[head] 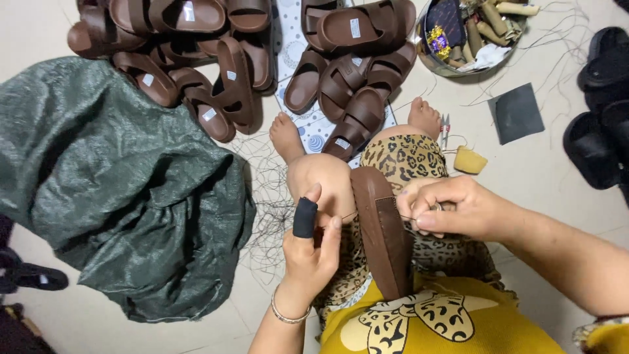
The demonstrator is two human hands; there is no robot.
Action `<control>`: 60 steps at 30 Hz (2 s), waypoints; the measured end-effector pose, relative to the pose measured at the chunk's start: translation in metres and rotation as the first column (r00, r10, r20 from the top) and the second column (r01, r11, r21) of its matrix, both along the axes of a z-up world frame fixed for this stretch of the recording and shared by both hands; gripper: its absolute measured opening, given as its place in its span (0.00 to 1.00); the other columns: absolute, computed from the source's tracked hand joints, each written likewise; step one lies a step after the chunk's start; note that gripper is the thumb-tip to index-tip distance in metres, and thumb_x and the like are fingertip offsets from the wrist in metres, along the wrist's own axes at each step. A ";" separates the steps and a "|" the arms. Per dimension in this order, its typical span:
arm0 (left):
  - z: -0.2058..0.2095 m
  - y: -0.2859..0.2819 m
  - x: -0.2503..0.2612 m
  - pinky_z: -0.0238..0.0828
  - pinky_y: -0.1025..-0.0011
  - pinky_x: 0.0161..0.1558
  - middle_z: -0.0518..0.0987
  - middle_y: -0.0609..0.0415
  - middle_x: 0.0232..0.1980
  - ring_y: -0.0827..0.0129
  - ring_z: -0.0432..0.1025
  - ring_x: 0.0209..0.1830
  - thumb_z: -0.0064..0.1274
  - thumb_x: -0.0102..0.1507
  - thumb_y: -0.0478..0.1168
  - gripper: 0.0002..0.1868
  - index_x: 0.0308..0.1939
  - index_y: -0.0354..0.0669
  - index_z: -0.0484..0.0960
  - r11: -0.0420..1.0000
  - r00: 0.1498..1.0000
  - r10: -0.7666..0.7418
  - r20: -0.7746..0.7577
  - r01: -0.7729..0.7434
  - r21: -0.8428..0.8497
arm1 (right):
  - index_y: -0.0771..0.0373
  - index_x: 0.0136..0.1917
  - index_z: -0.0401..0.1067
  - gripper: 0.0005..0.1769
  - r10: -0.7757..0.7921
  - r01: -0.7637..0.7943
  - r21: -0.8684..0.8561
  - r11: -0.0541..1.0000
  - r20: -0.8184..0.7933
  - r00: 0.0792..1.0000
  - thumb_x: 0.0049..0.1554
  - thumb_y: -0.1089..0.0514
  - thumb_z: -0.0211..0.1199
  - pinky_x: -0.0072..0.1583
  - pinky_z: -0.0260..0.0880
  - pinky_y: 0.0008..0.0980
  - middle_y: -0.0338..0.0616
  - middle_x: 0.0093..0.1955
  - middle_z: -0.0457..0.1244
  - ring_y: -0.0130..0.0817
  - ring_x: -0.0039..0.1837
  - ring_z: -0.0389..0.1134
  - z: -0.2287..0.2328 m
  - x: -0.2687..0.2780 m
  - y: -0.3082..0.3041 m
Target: Hand-sewing the components of brown sandals together using a needle and thread while sitting on the floor.
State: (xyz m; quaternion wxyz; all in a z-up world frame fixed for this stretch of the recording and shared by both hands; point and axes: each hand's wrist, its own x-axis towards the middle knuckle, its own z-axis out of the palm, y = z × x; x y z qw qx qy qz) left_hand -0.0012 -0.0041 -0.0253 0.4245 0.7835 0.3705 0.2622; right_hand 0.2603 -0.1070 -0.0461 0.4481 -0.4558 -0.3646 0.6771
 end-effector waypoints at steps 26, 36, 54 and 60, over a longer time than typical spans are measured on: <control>-0.015 -0.003 -0.003 0.72 0.75 0.27 0.85 0.54 0.31 0.71 0.75 0.23 0.55 0.61 0.31 0.16 0.54 0.35 0.82 0.991 0.999 0.041 0.016 -0.038 -0.128 | 0.52 0.48 0.75 0.09 0.255 -0.565 -0.047 0.824 0.920 0.296 0.54 0.51 0.63 0.39 0.76 0.37 0.33 0.43 0.69 0.37 0.38 0.74 0.016 -0.010 0.005; -0.014 0.000 -0.007 0.76 0.76 0.30 0.88 0.49 0.40 0.70 0.79 0.27 0.54 0.59 0.28 0.14 0.49 0.35 0.82 0.999 0.999 0.036 -0.003 -0.036 -0.037 | 0.56 0.34 0.63 0.12 -0.412 -0.155 0.433 0.888 0.899 0.147 0.59 0.58 0.55 0.27 0.60 0.29 0.36 0.31 0.58 0.29 0.26 0.58 -0.032 -0.022 0.000; 0.008 -0.002 -0.008 0.62 0.73 0.24 0.74 0.58 0.20 0.72 0.63 0.17 0.58 0.64 0.45 0.18 0.23 0.38 0.78 0.691 0.904 -0.405 -0.138 0.203 -0.694 | 0.53 0.73 0.66 0.34 0.094 -0.108 -0.031 0.994 0.755 0.649 0.54 0.49 0.64 0.44 0.81 0.31 0.46 0.66 0.68 0.32 0.42 0.77 0.011 -0.016 -0.001; 0.016 0.008 0.014 0.66 0.70 0.29 0.72 0.54 0.34 0.66 0.66 0.26 0.58 0.63 0.52 0.22 0.49 0.36 0.81 0.973 0.954 -0.231 -0.191 0.223 -0.065 | 0.58 0.44 0.81 0.08 0.069 -0.171 0.093 0.981 0.656 0.752 0.52 0.57 0.64 0.45 0.74 0.28 0.35 0.47 0.73 0.31 0.43 0.74 0.041 -0.016 0.007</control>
